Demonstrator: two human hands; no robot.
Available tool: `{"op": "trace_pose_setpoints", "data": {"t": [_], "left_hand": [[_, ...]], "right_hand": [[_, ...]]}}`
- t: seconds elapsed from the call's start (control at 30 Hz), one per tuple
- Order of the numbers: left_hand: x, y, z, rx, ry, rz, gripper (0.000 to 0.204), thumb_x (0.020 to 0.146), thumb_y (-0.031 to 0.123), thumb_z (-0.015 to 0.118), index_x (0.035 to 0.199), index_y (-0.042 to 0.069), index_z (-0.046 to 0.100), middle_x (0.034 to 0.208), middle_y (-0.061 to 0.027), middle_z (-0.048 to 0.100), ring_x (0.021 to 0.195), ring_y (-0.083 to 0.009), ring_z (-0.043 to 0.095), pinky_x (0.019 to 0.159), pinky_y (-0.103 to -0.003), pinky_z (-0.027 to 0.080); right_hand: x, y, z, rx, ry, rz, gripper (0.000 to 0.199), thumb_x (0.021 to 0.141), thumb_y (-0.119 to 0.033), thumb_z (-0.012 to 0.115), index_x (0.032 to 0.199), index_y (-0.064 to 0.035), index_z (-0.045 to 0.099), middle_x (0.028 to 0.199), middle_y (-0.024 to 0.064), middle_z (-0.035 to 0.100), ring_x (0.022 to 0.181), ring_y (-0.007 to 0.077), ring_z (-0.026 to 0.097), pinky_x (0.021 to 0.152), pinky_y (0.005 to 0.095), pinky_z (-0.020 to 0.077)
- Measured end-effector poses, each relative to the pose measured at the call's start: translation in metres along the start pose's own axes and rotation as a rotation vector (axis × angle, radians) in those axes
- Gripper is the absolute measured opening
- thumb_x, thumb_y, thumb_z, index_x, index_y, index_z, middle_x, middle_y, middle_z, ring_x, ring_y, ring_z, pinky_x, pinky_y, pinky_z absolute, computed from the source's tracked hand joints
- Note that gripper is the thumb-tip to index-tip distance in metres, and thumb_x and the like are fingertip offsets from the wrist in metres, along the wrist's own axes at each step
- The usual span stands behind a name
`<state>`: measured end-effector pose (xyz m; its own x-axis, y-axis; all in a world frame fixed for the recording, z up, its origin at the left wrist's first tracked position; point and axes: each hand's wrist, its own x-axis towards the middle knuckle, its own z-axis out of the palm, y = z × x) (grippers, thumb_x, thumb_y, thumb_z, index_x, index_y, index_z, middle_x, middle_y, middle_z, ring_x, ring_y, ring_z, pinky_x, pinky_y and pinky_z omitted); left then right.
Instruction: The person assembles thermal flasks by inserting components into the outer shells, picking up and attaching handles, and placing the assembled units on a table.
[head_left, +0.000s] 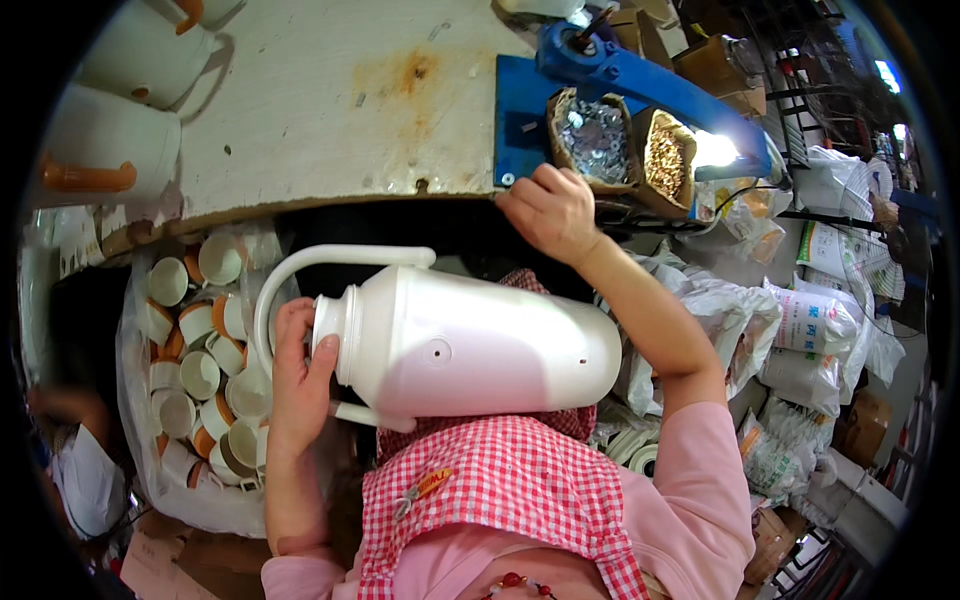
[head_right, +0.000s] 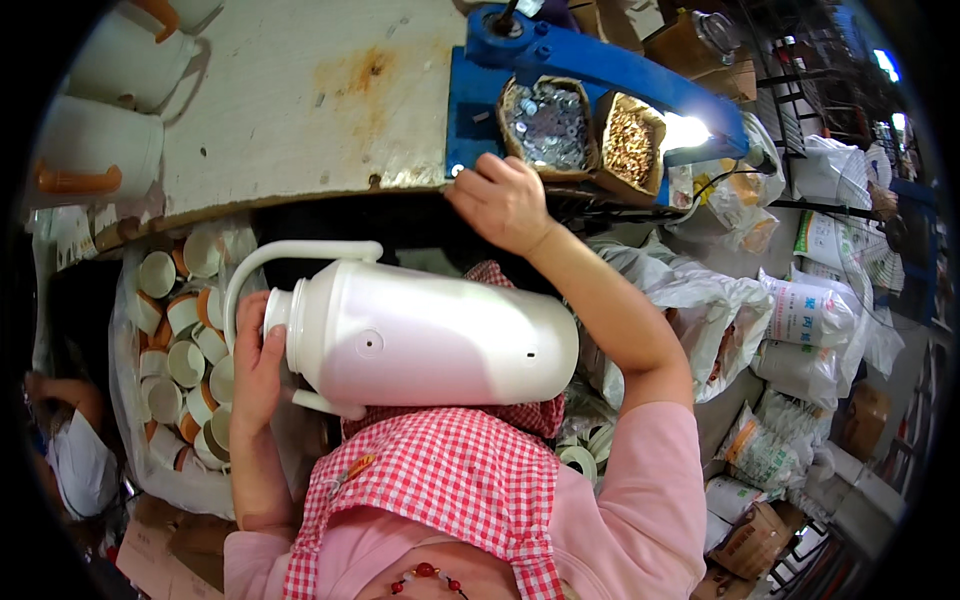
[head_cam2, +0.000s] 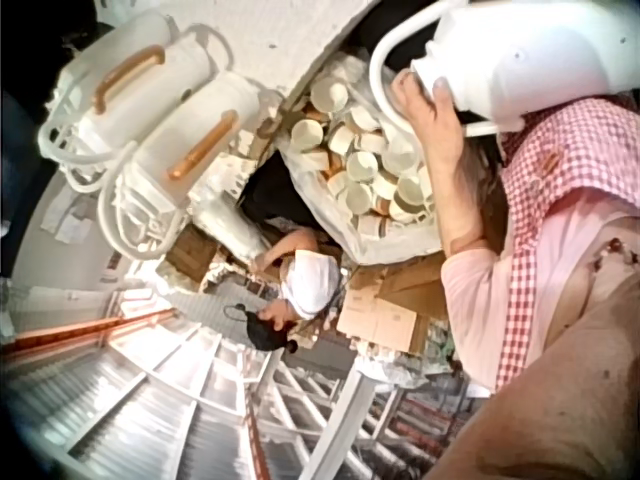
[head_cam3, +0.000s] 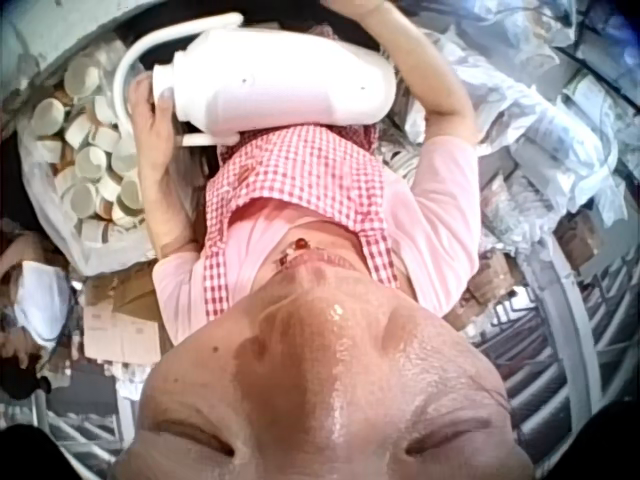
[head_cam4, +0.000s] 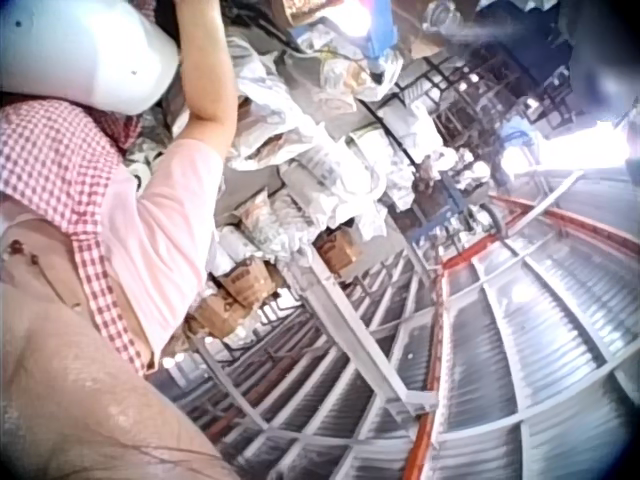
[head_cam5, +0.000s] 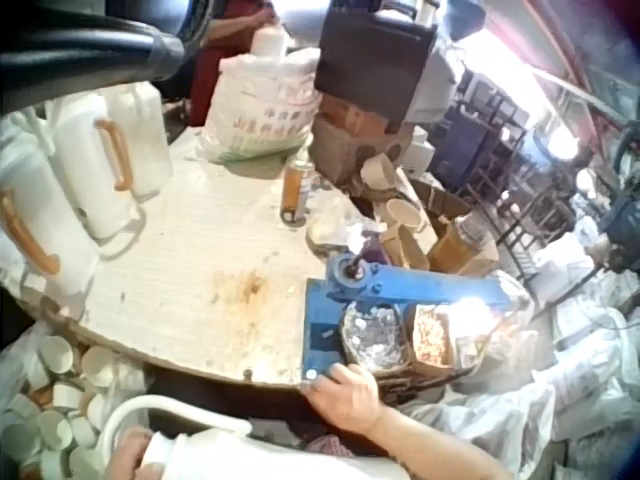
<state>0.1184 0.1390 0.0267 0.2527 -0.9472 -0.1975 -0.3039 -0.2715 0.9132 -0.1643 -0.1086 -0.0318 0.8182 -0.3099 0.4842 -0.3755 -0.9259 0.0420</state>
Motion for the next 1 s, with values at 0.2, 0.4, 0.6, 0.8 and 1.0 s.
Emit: {"op": "trace_pose_setpoints", "data": {"t": [0.2, 0.4, 0.6, 0.8, 1.0], "left_hand": [[-0.008, 0.001, 0.001, -0.103, 0.043, -0.071, 0.047, 0.091, 0.015, 0.061, 0.132, 0.002, 0.041, 0.119, -0.0099, 0.050, 0.111, -0.0205, 0.047, 0.103, -0.034, 0.037], [-0.003, -0.008, -0.001, -0.024, -0.005, -0.044, 0.035, 0.093, 0.017, 0.058, 0.123, -0.001, 0.050, 0.116, -0.0105, 0.050, 0.109, -0.0232, 0.049, 0.101, -0.034, 0.038], [-0.002, 0.004, 0.000, -0.007, 0.003, 0.004, 0.028, 0.093, 0.015, 0.056, 0.115, -0.002, 0.055, 0.118, -0.0120, 0.048, 0.109, -0.0251, 0.048, 0.101, -0.034, 0.038], [0.000, 0.003, -0.001, 0.034, -0.013, 0.016, 0.028, 0.093, 0.013, 0.056, 0.118, -0.001, 0.053, 0.118, -0.0121, 0.049, 0.109, -0.0250, 0.049, 0.100, -0.034, 0.038], [-0.003, 0.001, -0.001, -0.111, 0.064, -0.113, 0.037, 0.092, 0.009, 0.053, 0.128, 0.002, 0.046, 0.119, -0.0110, 0.050, 0.110, -0.0218, 0.048, 0.101, -0.035, 0.038]], "right_hand": [[0.059, 0.024, -0.075, 0.145, 0.603, 0.163, 0.023, 0.069, 0.003, 0.076, 0.088, -0.0091, 0.072, 0.079, 0.0053, 0.063, 0.065, 0.0220, 0.061, 0.054, 0.0314, 0.0482], [0.099, 0.078, -0.090, 0.148, 0.702, 0.135, 0.020, 0.078, 0.008, 0.074, 0.094, -0.0026, 0.070, 0.090, 0.0115, 0.072, 0.076, 0.0226, 0.070, 0.065, 0.0284, 0.0545], [0.102, 0.086, -0.091, -0.048, 0.558, 0.087, 0.017, 0.078, 0.006, 0.072, 0.092, -0.0037, 0.070, 0.094, 0.0087, 0.073, 0.077, 0.0236, 0.071, 0.066, 0.0288, 0.0557], [0.102, 0.093, -0.100, -0.234, 0.501, -0.029, 0.021, 0.070, -0.007, 0.073, 0.090, -0.0106, 0.070, 0.094, -0.0001, 0.073, 0.071, 0.0189, 0.069, 0.060, 0.0293, 0.0537], [0.087, 0.084, -0.105, -0.117, 0.520, -0.008, 0.015, 0.077, -0.012, 0.077, 0.089, -0.0084, 0.070, 0.094, 0.0013, 0.073, 0.070, 0.0209, 0.069, 0.060, 0.0297, 0.0534]]}}
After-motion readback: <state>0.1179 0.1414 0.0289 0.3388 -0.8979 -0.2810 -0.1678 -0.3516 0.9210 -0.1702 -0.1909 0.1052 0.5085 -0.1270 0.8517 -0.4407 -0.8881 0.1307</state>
